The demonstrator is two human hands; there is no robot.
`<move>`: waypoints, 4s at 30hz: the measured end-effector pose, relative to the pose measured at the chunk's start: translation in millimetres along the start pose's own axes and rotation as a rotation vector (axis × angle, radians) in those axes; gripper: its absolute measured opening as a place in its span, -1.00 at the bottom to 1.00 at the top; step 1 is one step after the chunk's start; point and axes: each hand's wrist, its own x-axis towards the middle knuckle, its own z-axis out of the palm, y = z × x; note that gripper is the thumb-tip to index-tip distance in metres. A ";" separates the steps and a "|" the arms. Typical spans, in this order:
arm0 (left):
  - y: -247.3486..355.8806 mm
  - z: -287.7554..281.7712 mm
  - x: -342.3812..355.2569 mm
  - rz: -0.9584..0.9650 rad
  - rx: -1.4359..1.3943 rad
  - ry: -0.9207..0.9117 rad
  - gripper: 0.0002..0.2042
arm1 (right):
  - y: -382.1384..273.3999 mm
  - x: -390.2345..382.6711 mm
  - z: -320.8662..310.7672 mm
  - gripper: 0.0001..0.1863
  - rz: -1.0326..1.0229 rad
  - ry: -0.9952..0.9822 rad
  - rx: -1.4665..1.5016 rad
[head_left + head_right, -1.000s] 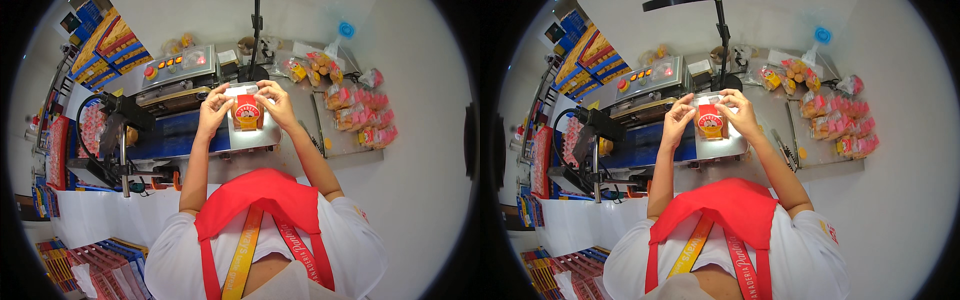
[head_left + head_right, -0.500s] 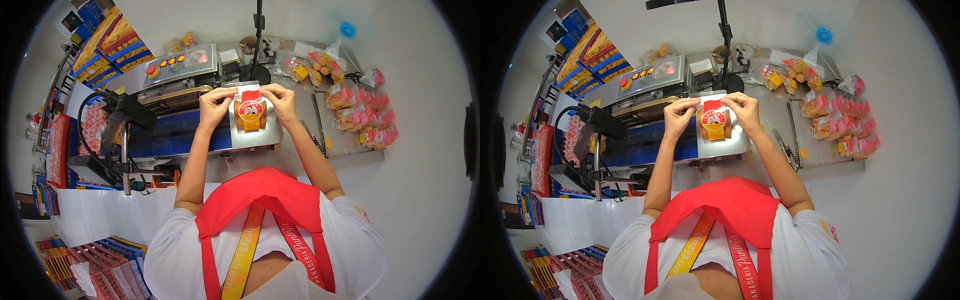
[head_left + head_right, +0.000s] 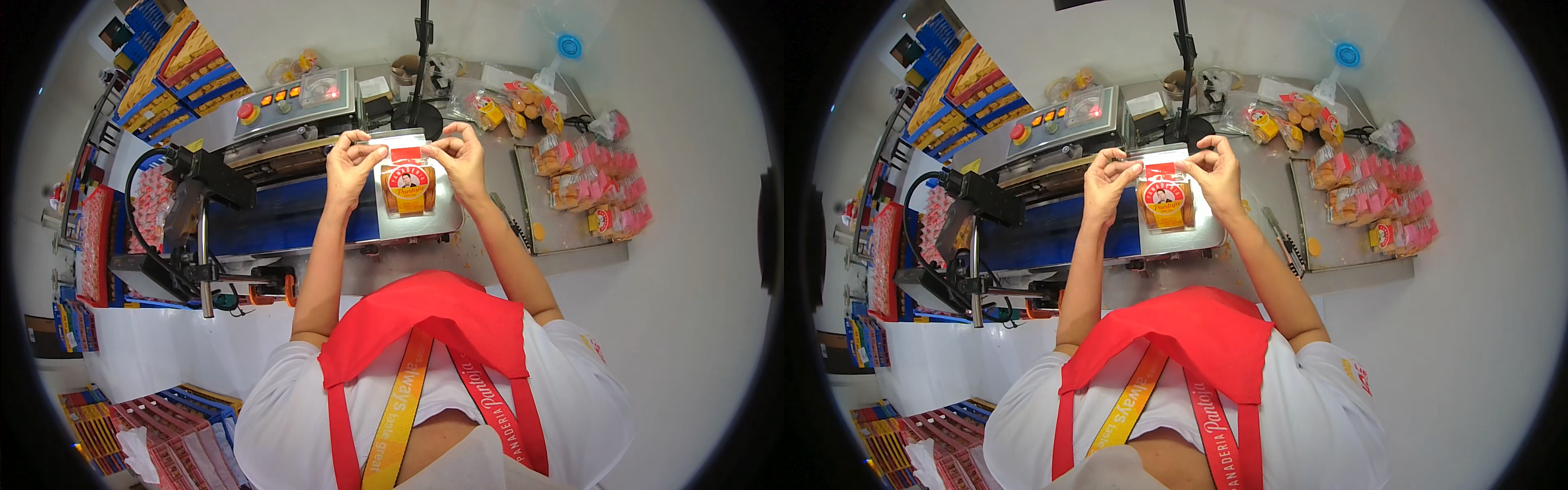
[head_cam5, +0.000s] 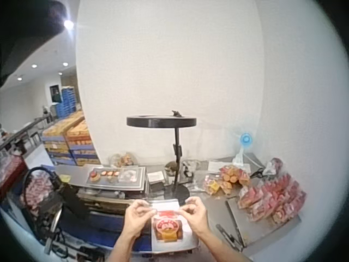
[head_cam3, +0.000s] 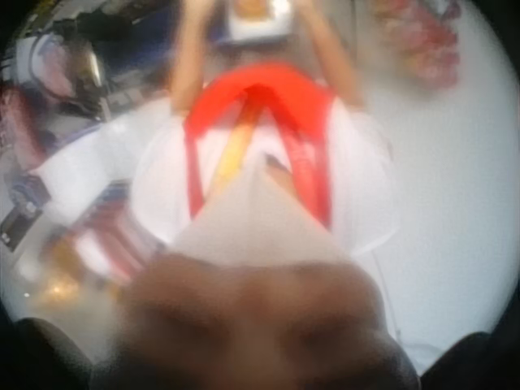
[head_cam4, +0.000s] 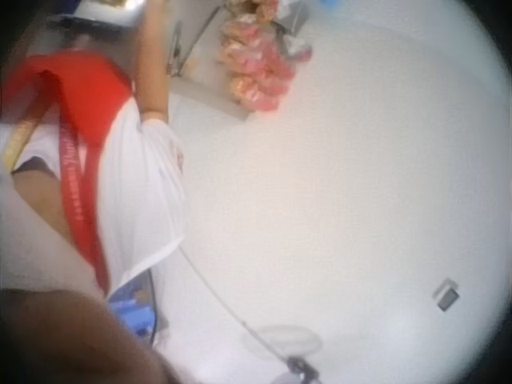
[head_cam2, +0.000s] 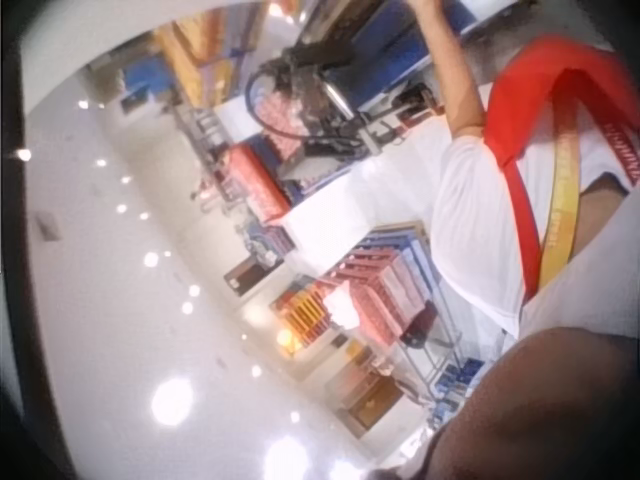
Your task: The person places small bread rolls into plastic bags, seals them using a heat sealer, and stacks the finished packages in a blue crate. The process is repeated continuously with multiple rolls.
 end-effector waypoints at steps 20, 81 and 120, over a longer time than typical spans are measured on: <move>-26.7 7.7 63.8 0.118 1.415 0.034 -0.87 | 27.7 71.1 16.7 -0.88 -0.626 -0.658 -1.635; -2.8 69.2 -2.1 -0.392 -0.672 -0.502 -0.46 | -169.3 6.6 -35.5 -0.31 -0.244 -0.501 -0.680; -22.9 35.8 -23.2 0.401 0.524 0.174 -0.69 | -1.7 -26.7 -1.9 -0.70 -0.349 0.033 -0.603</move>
